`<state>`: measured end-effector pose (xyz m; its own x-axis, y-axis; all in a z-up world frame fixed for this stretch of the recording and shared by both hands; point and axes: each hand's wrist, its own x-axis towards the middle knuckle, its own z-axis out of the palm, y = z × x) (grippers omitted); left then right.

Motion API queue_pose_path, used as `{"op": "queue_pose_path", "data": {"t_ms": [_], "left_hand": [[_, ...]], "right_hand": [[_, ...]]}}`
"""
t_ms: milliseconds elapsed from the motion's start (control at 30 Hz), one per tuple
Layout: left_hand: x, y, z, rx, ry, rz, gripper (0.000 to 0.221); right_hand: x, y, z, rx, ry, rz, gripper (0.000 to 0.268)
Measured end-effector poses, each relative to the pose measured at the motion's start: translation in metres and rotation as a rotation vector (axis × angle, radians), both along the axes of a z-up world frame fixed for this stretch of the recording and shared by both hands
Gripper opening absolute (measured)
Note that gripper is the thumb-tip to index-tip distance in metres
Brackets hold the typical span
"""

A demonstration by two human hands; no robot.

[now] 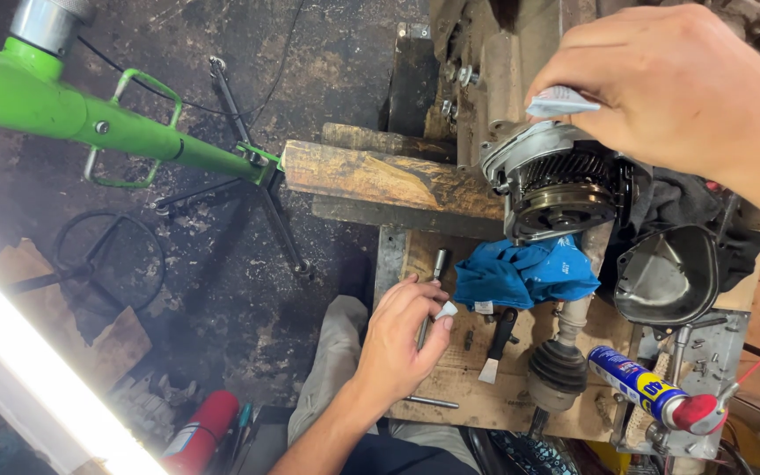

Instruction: Clean the transmission housing, apply sealant, and install the rear cover.

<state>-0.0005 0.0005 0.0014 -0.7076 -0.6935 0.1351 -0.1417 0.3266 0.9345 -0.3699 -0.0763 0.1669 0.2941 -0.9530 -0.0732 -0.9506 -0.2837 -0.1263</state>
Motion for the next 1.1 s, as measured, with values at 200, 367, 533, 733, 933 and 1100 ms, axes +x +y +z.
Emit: {"op": "queue_pose_path", "data": {"t_ms": [200, 367, 533, 733, 933, 1100], "left_hand": [[-0.002, 0.002, -0.001, -0.005, 0.006, -0.002, 0.016], [-0.003, 0.003, -0.002, -0.017, 0.004, -0.009, 0.018], [-0.002, 0.005, -0.003, -0.022, -0.013, -0.015, 0.018], [-0.004, 0.008, -0.003, -0.032, -0.020, -0.027, 0.018], [-0.005, 0.009, 0.000, -0.022, -0.039, -0.040, 0.016], [-0.006, 0.012, -0.002, -0.023, -0.042, -0.052, 0.016]], "right_hand": [[-0.009, 0.010, 0.000, -0.019, -0.028, -0.053, 0.018], [-0.019, 0.018, -0.002, -0.103, -0.083, -0.007, 0.012], [-0.025, 0.032, -0.008, -0.197, -0.086, -0.059, 0.012], [-0.017, 0.042, 0.006, -0.211, -0.263, -0.039, 0.011], [-0.018, 0.056, 0.009, -0.199, -0.309, -0.139, 0.011], [-0.029, 0.070, -0.001, -0.231, -0.305, -0.166, 0.015]]}}
